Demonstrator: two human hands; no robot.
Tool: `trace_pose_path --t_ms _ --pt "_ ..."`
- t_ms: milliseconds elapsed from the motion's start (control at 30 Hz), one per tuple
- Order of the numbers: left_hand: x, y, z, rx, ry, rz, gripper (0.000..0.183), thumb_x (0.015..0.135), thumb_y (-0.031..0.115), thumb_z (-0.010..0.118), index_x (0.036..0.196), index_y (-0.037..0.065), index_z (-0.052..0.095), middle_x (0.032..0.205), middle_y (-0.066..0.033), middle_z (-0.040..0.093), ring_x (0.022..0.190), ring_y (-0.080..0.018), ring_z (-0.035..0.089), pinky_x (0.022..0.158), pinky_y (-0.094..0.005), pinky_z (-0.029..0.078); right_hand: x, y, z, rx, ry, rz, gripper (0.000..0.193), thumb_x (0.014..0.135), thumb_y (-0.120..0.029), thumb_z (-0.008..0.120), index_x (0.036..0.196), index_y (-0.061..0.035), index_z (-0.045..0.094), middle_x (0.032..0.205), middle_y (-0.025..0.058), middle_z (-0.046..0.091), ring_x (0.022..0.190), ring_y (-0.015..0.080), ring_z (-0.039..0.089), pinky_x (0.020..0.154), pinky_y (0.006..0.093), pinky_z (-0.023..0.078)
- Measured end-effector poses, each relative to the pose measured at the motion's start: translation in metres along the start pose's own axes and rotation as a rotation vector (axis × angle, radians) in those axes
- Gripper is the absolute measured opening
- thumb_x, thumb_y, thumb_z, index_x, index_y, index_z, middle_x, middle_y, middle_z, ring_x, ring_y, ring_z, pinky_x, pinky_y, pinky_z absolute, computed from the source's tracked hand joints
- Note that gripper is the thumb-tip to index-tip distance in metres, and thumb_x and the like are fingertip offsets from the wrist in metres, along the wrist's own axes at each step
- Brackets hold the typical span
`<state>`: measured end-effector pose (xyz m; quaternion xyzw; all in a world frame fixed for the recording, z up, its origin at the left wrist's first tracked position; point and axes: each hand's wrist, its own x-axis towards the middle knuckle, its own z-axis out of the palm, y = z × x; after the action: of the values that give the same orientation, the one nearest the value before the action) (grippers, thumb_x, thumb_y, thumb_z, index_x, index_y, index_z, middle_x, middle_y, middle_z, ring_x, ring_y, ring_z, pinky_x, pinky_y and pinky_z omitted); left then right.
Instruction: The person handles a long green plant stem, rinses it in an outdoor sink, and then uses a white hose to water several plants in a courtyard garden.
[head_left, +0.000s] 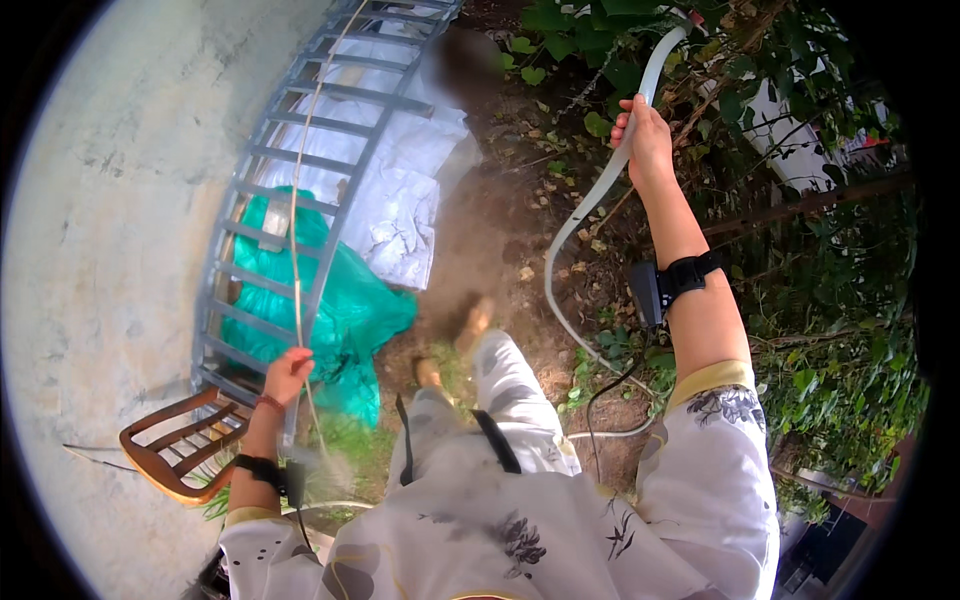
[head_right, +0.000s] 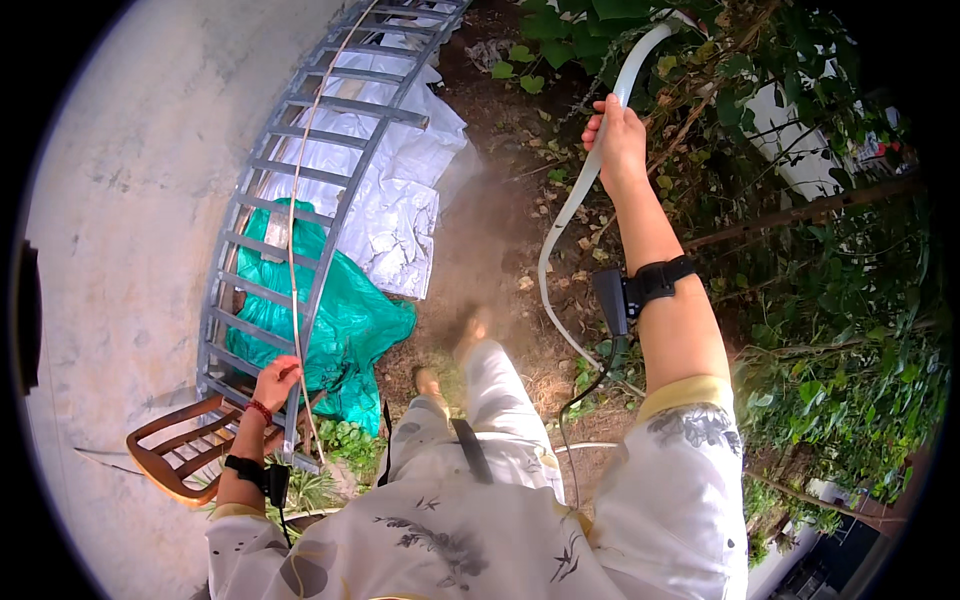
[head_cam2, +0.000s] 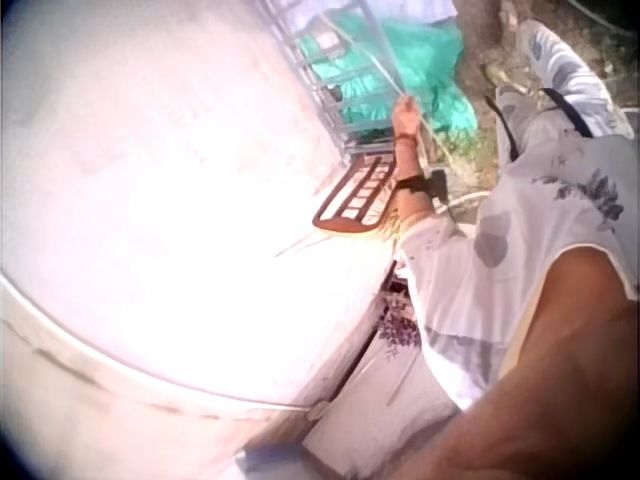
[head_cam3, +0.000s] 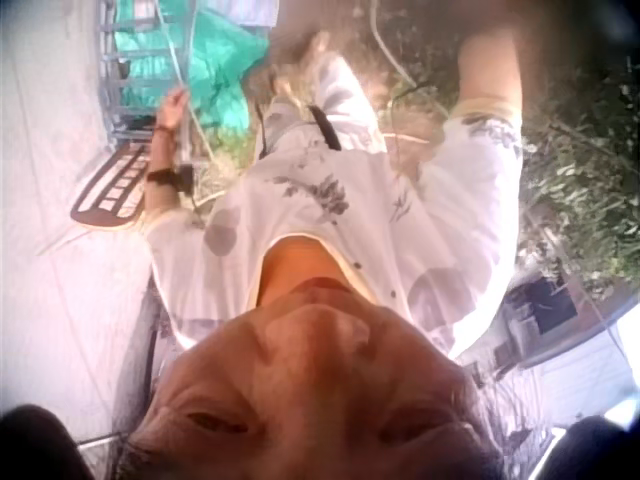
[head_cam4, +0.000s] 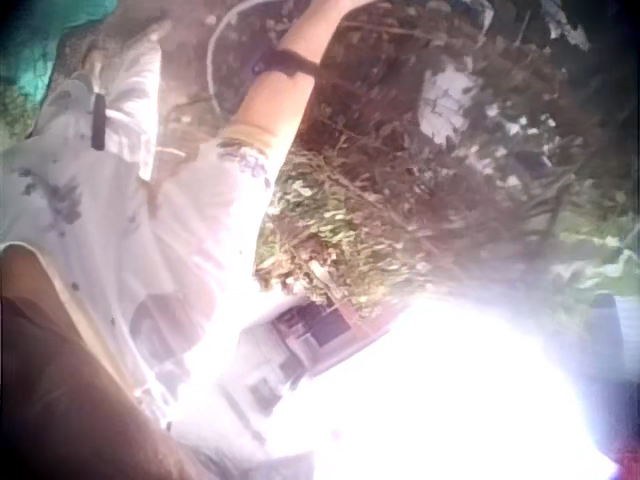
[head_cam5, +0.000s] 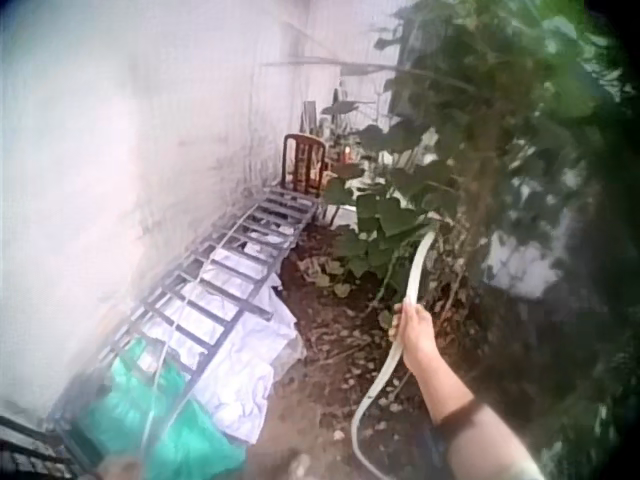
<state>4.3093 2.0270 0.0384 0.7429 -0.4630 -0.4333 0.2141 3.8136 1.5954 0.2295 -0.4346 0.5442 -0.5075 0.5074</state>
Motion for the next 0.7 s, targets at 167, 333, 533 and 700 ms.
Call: trace_pose_path --t_ms 167,333,533,700 --pt "0.168 0.154 -0.079 0.134 -0.09 0.238 0.023 0.084 0.015 0.066 0.104 0.005 0.062 0.091 -0.0085 0.067 0.085 -0.0209 0.063 0.075 -0.0311 0.051 0.072 0.019 0.011 0.067 -0.008 0.016 0.032 0.098 -0.034 0.046 0.098 -0.0027 0.052 0.069 0.0011 0.048 0.055 0.0111 0.046 0.051 0.0267 0.039" --pt "0.32 0.353 -0.093 0.473 -0.183 0.285 0.022 0.086 0.016 0.063 0.104 0.003 0.061 0.095 -0.0081 0.066 0.086 -0.0171 0.063 0.074 -0.0298 0.051 0.155 0.029 -0.008 0.051 0.056 0.044 0.034 0.098 -0.034 0.044 0.097 -0.0017 0.052 0.065 0.0007 0.048 0.049 0.0096 0.045 0.045 0.0253 0.036" --pt "0.499 0.465 0.012 -0.119 -0.422 0.293 0.026 0.094 0.027 0.055 0.111 0.007 0.059 0.097 -0.0033 0.066 0.09 -0.0113 0.062 0.08 -0.0263 0.047 0.222 0.046 -0.018 -0.06 0.035 0.147 0.032 0.099 -0.034 0.043 0.098 -0.0031 0.052 0.066 -0.0004 0.047 0.05 0.0085 0.043 0.047 0.0235 0.037" --pt "0.578 0.554 0.167 -0.32 -0.679 0.282 0.036 0.097 0.034 0.048 0.117 0.006 0.056 0.103 -0.0063 0.066 0.096 -0.0144 0.062 0.083 -0.0283 0.047 0.257 0.073 -0.015 -0.176 0.106 0.19 0.024 0.097 -0.028 0.046 0.093 -0.0042 0.052 0.061 0.0005 0.049 0.047 0.0094 0.047 0.043 0.0255 0.038"
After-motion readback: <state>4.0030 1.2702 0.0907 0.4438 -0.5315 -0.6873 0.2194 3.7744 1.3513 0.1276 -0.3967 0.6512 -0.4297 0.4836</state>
